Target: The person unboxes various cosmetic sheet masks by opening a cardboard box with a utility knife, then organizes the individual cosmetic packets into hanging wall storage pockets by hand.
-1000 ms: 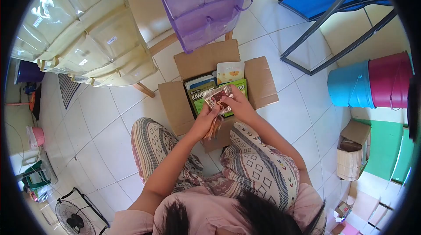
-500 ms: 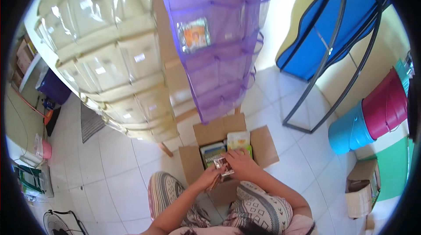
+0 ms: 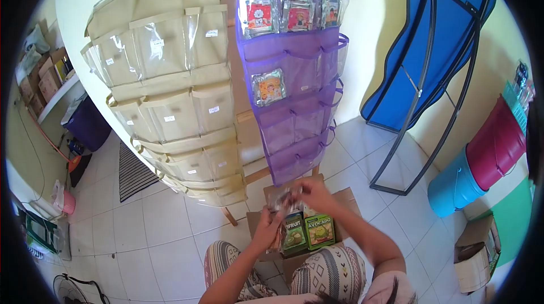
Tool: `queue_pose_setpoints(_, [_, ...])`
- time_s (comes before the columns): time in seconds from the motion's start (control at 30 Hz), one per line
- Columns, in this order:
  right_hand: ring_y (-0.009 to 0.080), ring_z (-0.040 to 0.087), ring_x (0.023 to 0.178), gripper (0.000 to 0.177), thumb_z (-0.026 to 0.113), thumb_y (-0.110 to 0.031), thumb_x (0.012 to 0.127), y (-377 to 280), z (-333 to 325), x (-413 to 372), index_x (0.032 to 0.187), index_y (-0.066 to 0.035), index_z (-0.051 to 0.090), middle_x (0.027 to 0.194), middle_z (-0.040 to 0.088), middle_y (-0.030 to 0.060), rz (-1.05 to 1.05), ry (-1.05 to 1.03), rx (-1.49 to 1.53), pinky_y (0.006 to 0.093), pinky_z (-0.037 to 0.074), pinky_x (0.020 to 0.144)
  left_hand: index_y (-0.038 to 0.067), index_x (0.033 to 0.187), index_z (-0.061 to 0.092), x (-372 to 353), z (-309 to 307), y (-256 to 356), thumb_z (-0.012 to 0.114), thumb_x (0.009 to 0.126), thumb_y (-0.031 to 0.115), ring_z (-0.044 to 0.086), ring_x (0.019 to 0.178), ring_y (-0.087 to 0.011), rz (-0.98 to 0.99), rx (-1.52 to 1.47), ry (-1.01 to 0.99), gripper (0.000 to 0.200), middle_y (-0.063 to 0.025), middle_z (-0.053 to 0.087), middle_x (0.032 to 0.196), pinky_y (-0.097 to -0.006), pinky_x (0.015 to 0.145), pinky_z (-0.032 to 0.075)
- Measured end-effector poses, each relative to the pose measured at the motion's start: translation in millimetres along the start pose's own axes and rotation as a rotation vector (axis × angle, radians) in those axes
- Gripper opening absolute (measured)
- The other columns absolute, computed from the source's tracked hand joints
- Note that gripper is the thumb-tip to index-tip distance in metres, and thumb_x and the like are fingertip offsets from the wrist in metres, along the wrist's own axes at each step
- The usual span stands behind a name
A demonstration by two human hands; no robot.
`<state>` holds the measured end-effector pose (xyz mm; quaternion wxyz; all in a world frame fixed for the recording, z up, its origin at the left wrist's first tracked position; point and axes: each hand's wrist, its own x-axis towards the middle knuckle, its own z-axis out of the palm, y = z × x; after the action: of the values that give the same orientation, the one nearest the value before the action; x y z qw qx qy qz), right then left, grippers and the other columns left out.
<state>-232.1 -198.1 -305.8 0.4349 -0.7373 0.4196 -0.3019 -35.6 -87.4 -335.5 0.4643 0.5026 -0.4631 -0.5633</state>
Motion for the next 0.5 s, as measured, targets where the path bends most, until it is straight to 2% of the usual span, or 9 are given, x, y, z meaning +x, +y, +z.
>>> queue_pose_setpoints(0.1, [0.0118, 0.063, 0.083, 0.025, 0.065, 0.0, 0.083, -91.2, -80.3, 49.1, 0.107, -0.006, 0.066, 0.092, 0.068, 0.0011, -0.145, 0.302, -0.007, 0.0291, 0.051, 0.077, 0.004, 0.115, 0.054, 2.1, -10.6, 9.9, 0.045, 0.104, 0.043, 0.054, 0.073, -0.0101, -0.104, -0.125, -0.112, 0.042, -0.0037, 0.059, 0.081, -0.0248, 0.068, 0.044])
queue_pose_setpoints(0.13, [0.0133, 0.064, 0.088, 0.025, 0.063, -0.002, 0.086, -127.3, -112.2, 64.3, 0.111, -0.005, 0.066, 0.097, 0.068, 0.0026, -0.301, 0.465, -0.23, 0.0295, 0.051, 0.08, 0.005, 0.112, 0.057, 4.8, -18.2, 1.6, 0.043, 0.102, 0.048, 0.053, 0.07, -0.0101, -0.173, -0.119, -0.152, 0.047, -0.0028, 0.057, 0.078, -0.0252, 0.063, 0.043])
queue_pose_setpoints(0.17, [0.015, 0.065, 0.089, 0.026, 0.06, -0.003, 0.088, -167.5, -138.5, 75.9, 0.114, -0.004, 0.064, 0.1, 0.068, 0.004, -0.337, 0.576, -0.244, 0.0301, 0.051, 0.082, 0.006, 0.109, 0.059, 5.1, -24.2, -5.2, 0.042, 0.101, 0.053, 0.051, 0.067, -0.0101, -0.241, -0.111, -0.195, 0.051, -0.0019, 0.055, 0.075, -0.0255, 0.058, 0.042])
queue_pose_setpoints(0.2, [0.0161, 0.066, 0.088, 0.022, 0.06, -0.006, 0.091, -184.2, -165.2, 98.7, 0.113, -0.003, 0.064, 0.097, 0.069, 0.0064, -0.528, 0.758, -0.316, 0.0306, 0.051, 0.082, 0.006, 0.106, 0.06, 2.2, -28.4, -10.5, 0.04, 0.101, 0.053, 0.051, 0.067, -0.0102, -0.282, -0.111, -0.255, 0.051, -0.0019, 0.056, 0.075, -0.0256, 0.058, 0.042])
queue_pose_setpoints(0.23, [0.0158, 0.066, 0.087, 0.02, 0.06, -0.009, 0.094, -201.7, -194.6, 119.5, 0.112, -0.002, 0.065, 0.096, 0.07, 0.0078, -0.573, 0.811, -0.379, 0.0305, 0.051, 0.08, 0.006, 0.104, 0.061, -1.0, -31.7, -17.4, 0.039, 0.101, 0.053, 0.051, 0.067, -0.0103, -0.322, -0.11, -0.317, 0.052, -0.0019, 0.056, 0.075, -0.0257, 0.057, 0.041])
queue_pose_setpoints(0.3, [0.0155, 0.065, 0.086, 0.021, 0.062, -0.016, 0.095, -239.4, -224.9, 148.3, 0.111, -0.003, 0.065, 0.094, 0.069, 0.008, -0.665, 0.865, -0.444, 0.03, 0.051, 0.079, 0.006, 0.103, 0.061, -8.6, -31.0, -29.9, 0.04, 0.096, 0.048, 0.049, 0.064, -0.011, -0.45, -0.169, -0.409, 0.047, -0.0018, 0.055, 0.076, -0.0262, 0.055, 0.04])
queue_pose_setpoints(0.37, [0.0208, 0.067, 0.091, 0.021, 0.063, -0.017, 0.093, -252.6, -240.4, 178.3, 0.111, -0.008, 0.066, 0.099, 0.071, 0.0094, -0.675, 0.835, -0.6, 0.0347, 0.051, 0.081, 0.006, 0.105, 0.059, -17.1, -26.6, -39.2, 0.046, 0.087, 0.038, 0.047, 0.058, -0.0122, -0.625, -0.286, -0.465, 0.039, -0.0015, 0.055, 0.078, -0.0272, 0.052, 0.039])
queue_pose_setpoints(0.47, [0.0287, 0.068, 0.096, 0.027, 0.064, -0.01, 0.085, -268.4, -240.3, 195.1, 0.112, -0.013, 0.068, 0.102, 0.071, 0.0124, -0.631, 0.623, -1.038, 0.0397, 0.053, 0.083, 0.006, 0.111, 0.056, -26.4, -23.3, -59.2, 0.044, 0.089, 0.033, 0.046, 0.059, -0.0125, -0.596, -0.423, -0.55, 0.037, -0.001, 0.053, 0.08, -0.0261, 0.053, 0.039])
queue_pose_setpoints(0.5, [0.0311, 0.068, 0.098, 0.031, 0.064, -0.007, 0.082, -271.8, -236.5, 198.5, 0.112, -0.014, 0.069, 0.102, 0.071, 0.0135, -0.594, 0.527, -1.198, 0.0412, 0.053, 0.083, 0.006, 0.113, 0.055, -28.3, -19.4, -60.7, 0.046, 0.09, 0.03, 0.047, 0.06, -0.013, -0.603, -0.426, -0.491, 0.035, -0.0016, 0.054, 0.081, -0.0264, 0.053, 0.04])
